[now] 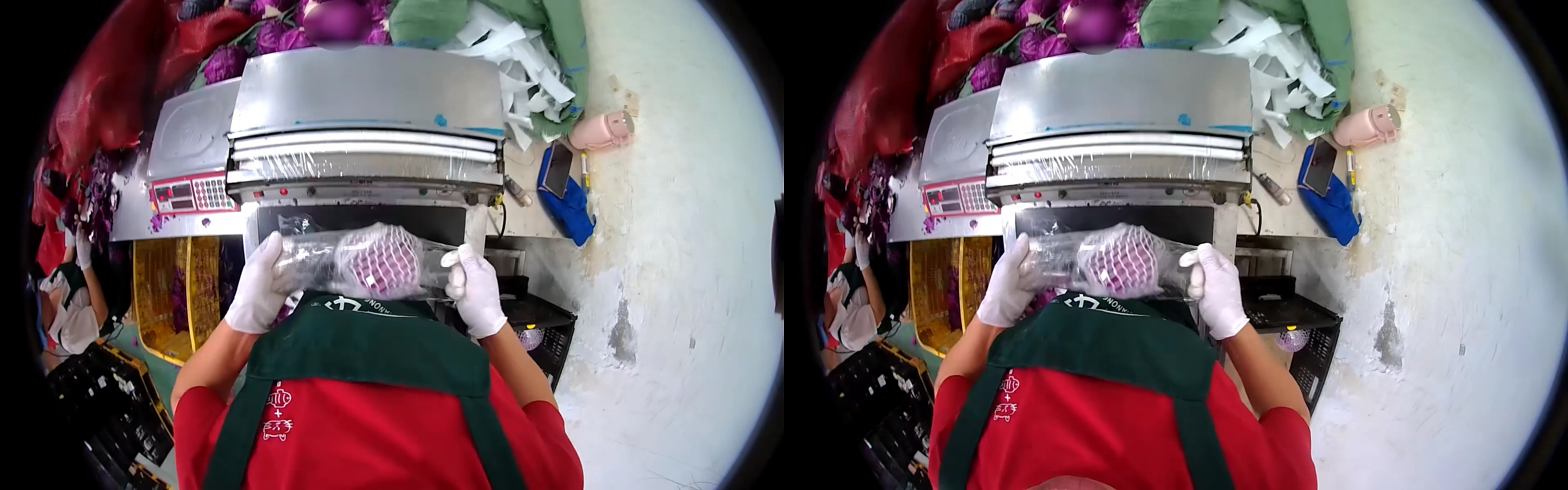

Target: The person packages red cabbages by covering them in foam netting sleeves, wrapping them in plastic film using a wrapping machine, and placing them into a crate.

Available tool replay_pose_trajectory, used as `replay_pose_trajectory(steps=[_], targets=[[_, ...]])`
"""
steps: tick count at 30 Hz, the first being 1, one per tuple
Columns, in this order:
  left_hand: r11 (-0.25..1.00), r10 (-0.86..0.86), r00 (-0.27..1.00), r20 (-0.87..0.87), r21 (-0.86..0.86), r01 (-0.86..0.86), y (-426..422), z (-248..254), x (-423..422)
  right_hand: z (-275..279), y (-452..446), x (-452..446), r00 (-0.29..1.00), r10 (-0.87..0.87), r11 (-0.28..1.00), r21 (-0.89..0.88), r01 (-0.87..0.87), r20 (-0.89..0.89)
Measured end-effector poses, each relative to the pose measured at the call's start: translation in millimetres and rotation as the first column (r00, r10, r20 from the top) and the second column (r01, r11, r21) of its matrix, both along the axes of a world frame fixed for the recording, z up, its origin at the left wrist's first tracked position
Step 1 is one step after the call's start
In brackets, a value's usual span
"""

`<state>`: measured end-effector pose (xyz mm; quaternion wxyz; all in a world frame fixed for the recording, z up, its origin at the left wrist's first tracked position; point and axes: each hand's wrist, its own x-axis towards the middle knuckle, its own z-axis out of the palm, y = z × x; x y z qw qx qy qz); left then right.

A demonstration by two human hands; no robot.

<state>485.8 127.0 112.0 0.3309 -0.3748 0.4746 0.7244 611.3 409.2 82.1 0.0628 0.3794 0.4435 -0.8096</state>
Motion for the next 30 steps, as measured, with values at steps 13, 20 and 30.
replay_pose_trajectory(steps=[13, 20, 30], targets=[[0.278, -0.803, -0.073, -0.592, -0.479, 0.833, 0.2, -193.1, 62.1, -149.5, -82.1, 19.4, 0.937, 0.337, 0.902, -0.317, -0.294, 0.091], [0.778, -0.589, 0.405, -0.699, -0.356, 0.517, 29.1, -85.9, 39.2, -39.3, -109.1, -15.4, 0.917, 0.231, 0.973, 0.107, -0.207, -0.324], [0.423, -0.402, 0.55, -0.732, 0.384, 0.82, 19.2, 14.8, 22.3, -24.5, -142.9, 8.7, 0.892, 0.434, 0.836, 0.427, -0.345, -0.129]])
